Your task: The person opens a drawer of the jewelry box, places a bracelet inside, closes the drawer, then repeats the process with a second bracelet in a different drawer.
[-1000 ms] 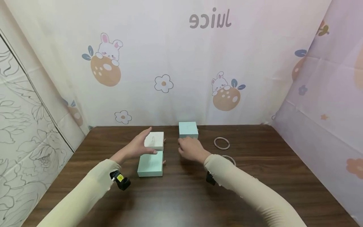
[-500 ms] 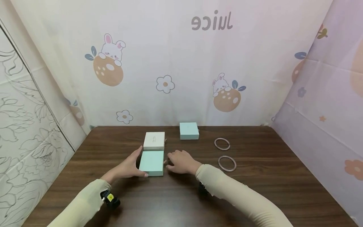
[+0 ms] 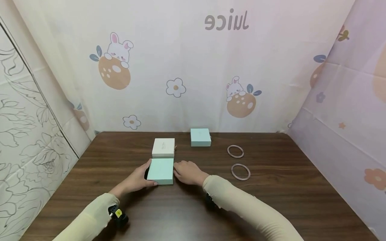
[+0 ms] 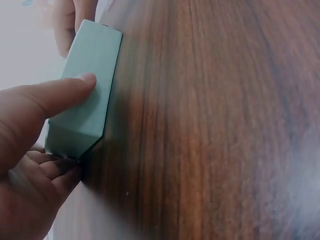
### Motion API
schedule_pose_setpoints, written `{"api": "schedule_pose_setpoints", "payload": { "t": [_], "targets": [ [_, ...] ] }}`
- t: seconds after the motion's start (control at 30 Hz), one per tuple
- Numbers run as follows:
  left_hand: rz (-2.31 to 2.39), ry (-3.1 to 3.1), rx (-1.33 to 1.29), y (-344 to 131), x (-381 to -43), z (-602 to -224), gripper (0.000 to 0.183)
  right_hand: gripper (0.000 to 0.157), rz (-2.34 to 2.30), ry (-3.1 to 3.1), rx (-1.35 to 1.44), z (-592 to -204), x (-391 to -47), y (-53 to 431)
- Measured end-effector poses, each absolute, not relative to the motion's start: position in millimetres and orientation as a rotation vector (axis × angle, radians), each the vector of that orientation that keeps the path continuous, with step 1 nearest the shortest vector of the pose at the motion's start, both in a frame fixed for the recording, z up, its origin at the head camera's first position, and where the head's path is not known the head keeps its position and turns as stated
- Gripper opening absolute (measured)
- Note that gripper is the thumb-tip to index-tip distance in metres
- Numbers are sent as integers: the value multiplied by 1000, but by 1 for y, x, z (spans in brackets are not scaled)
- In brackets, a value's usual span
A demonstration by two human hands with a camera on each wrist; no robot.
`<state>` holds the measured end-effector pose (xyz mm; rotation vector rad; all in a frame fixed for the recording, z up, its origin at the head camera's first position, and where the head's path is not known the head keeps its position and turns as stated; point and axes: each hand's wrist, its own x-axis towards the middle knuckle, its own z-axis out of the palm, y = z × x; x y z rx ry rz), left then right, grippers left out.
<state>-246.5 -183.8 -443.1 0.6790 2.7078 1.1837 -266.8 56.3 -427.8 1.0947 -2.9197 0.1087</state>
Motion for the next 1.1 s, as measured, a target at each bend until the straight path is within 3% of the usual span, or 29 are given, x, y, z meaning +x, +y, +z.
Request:
{"api": "schedule_pose_setpoints", "payload": {
  "t": [0.6,1.1],
  "targets": [
    [1181,2748,643,-177,-248,-445,103,21,288,-2977,970,-426,-262,52],
    [1300,2725,624,-143,-239,-435,101,21,250,-2950,962,-409,-251,85]
  ]
}}
